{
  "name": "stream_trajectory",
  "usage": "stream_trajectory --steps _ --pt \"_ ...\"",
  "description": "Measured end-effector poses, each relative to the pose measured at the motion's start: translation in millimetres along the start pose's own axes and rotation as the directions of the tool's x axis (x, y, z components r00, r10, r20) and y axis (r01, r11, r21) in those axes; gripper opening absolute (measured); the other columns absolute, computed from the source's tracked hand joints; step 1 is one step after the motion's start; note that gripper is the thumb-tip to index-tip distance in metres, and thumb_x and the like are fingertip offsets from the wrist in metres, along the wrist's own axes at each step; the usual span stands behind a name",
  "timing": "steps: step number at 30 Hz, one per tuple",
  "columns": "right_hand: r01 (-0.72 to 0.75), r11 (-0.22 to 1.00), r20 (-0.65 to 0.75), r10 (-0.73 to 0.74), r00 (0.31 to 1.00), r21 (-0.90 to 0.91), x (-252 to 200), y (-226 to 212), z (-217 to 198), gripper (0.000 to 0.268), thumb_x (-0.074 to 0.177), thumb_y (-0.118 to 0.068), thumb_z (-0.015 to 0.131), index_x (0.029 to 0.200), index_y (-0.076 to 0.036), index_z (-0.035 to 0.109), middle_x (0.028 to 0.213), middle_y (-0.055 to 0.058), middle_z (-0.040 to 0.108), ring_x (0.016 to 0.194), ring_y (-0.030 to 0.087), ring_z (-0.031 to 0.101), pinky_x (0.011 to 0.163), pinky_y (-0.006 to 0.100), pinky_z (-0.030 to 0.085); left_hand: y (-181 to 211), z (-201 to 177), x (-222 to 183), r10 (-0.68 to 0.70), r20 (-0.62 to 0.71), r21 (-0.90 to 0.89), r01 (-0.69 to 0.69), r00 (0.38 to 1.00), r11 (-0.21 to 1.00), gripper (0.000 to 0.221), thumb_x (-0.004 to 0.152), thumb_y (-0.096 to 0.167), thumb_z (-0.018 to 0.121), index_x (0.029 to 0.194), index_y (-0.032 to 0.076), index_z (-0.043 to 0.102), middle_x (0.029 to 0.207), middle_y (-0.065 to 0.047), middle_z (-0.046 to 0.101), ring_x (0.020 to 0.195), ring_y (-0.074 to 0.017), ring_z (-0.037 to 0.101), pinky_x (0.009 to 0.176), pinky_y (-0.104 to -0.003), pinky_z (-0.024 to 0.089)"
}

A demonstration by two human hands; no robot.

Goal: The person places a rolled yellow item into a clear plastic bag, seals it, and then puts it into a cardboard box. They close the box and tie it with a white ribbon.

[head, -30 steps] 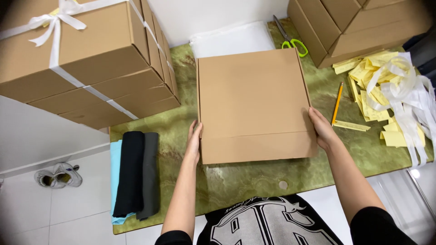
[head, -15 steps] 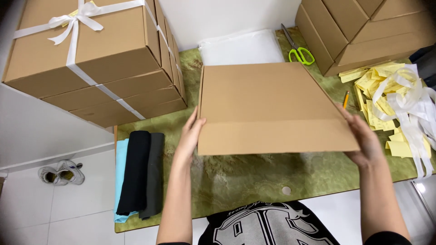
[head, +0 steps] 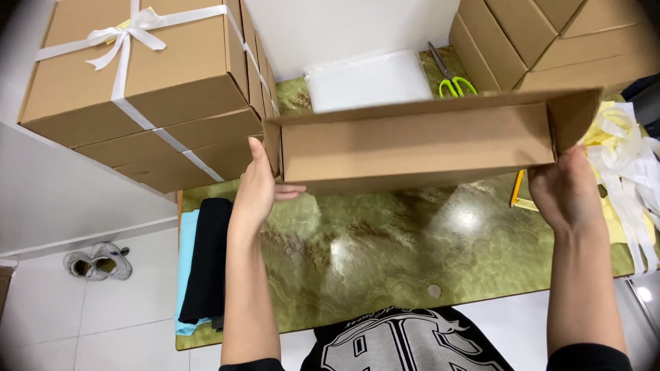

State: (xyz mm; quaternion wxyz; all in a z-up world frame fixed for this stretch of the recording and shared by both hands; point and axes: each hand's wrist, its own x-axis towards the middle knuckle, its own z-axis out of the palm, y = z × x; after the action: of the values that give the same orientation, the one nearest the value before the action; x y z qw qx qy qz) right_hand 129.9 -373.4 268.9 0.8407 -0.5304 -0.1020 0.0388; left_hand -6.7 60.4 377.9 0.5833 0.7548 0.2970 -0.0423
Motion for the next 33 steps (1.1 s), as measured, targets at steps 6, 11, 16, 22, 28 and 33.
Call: stream_trajectory --steps 6,11,16,22,28,33 --pt "0.098 0.932 -0.03 -0.116 0.993 -0.349 3 -17 48 0.062 0.098 -0.006 0.064 0.155 -0.009 0.041 0.156 0.009 0.054 0.14 0.021 0.055 0.122 0.035 0.048 -3 9 13 0.157 -0.072 0.001 -0.157 0.985 0.988 0.099 0.088 0.073 0.021 0.168 0.015 0.025 0.175 -0.01 0.025 0.097 -0.029 0.084 0.091 -0.036 0.066" --pt "0.157 0.854 0.013 -0.173 0.985 -0.496 8 -30 60 0.064 0.098 -0.005 0.064 0.157 -0.008 0.04 0.154 0.008 0.052 0.139 0.019 0.051 0.117 0.033 0.046 -6 14 20 0.186 -0.08 0.093 -0.178 0.979 0.98 0.091 0.091 0.07 0.025 0.167 0.019 0.03 0.172 -0.009 0.035 0.092 -0.0252 0.085 0.087 -0.032 0.066" --pt "0.196 0.799 0.072 -0.19 0.979 -0.568 19 -34 57 0.061 0.101 -0.005 0.065 0.157 -0.009 0.039 0.15 0.007 0.052 0.134 0.015 0.05 0.109 0.029 0.046 -2 15 22 0.238 -0.102 0.14 -0.223 0.966 0.965 0.089 0.093 0.069 0.027 0.162 0.015 0.038 0.173 -0.009 0.032 0.083 -0.028 0.085 0.075 -0.033 0.068" --pt "0.434 0.75 0.323 -0.304 0.896 -0.499 47 -43 37 0.053 0.123 -0.004 0.031 0.171 -0.005 0.008 0.181 0.018 0.011 0.169 0.029 0.016 0.14 0.045 0.019 6 1 17 0.276 -0.037 0.258 -0.258 0.96 0.931 0.091 0.092 0.07 0.015 0.174 0.03 0.017 0.049 -0.008 0.041 0.082 -0.0263 0.087 0.062 -0.028 0.05" --pt "0.191 0.831 0.162 -0.123 0.979 -0.523 64 -48 44 0.081 0.106 -0.074 0.039 0.168 -0.022 0.028 0.169 0.005 0.04 0.156 0.024 0.041 0.117 0.049 0.043 16 -7 17 0.274 -0.008 0.267 -0.262 0.962 0.927 0.092 0.082 0.081 0.01 0.167 0.044 0.019 0.173 -0.01 0.035 0.072 -0.0282 0.086 0.081 -0.03 0.06" --pt "0.136 0.824 -0.033 -0.185 0.982 -0.55 61 -35 42 0.059 0.107 -0.074 0.032 0.132 -0.026 0.055 0.141 0.004 0.052 0.125 0.015 0.049 0.103 0.022 0.041 12 -7 22 0.362 0.038 0.213 -0.362 0.931 0.908 0.089 0.082 0.08 0.011 0.156 0.039 0.039 0.176 -0.006 0.033 0.073 -0.0274 0.086 0.085 -0.035 0.067"
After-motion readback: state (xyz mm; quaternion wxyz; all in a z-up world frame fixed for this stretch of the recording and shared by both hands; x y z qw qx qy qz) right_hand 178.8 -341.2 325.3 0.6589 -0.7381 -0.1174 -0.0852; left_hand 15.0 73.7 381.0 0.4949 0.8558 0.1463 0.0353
